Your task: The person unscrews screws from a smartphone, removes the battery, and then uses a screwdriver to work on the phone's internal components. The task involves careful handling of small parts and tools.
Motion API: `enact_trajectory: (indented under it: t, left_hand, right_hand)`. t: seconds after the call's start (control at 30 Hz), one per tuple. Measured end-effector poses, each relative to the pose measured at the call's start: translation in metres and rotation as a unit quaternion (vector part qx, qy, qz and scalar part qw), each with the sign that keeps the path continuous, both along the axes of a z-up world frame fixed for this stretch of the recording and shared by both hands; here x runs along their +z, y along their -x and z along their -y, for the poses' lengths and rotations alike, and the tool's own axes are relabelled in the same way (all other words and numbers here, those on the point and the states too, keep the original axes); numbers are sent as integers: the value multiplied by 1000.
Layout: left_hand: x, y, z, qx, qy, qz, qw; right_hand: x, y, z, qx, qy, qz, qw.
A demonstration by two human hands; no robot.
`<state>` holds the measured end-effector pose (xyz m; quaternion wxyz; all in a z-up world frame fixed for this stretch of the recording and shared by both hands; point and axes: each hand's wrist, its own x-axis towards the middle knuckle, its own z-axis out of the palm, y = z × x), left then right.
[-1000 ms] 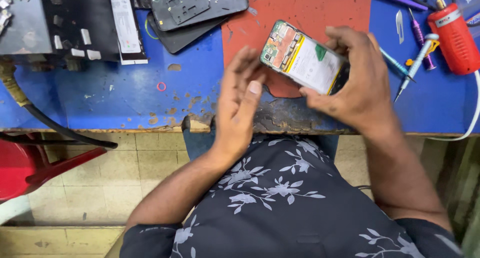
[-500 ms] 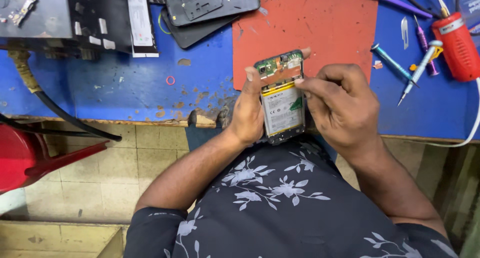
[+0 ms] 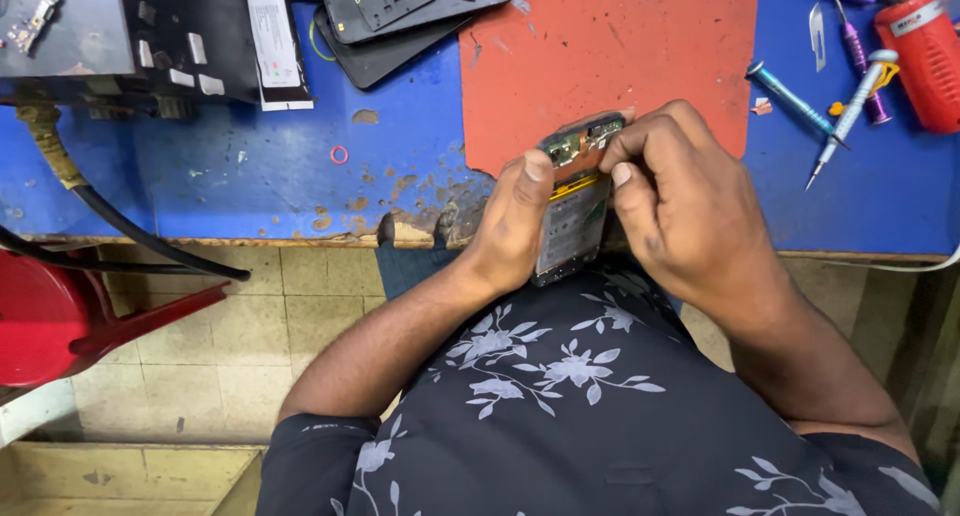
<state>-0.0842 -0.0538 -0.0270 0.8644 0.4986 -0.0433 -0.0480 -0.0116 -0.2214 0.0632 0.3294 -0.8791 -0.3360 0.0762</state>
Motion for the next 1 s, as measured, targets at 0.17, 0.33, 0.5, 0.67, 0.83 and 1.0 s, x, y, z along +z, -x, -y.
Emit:
enact_trajectory:
  t: [0.17, 0.33, 0.5, 0.67, 0.83, 1.0]
  left_hand:
    - [4, -4, 0, 0, 141, -50, 989]
    - [-1, -5, 2, 37, 198, -42, 979]
    - [-9, -3, 14, 160, -13, -16, 987]
    - [-8, -2, 17, 180, -7, -8, 984]
    - [2, -3, 12, 100, 185, -51, 976]
    - [2, -7, 7, 100, 148, -32, 984]
  right_hand:
    - [-3, 1, 7, -11, -117, -72, 990]
    - [-23, 17, 0, -28, -130, 17, 991]
    - [-46, 21, -4, -42, -151, 26, 987]
    - [-56, 19, -7, -54, -124, 77, 988]
    - [-43, 15, -8, -81, -170, 16, 982]
    - [-22, 8, -3, -13, 4, 84, 996]
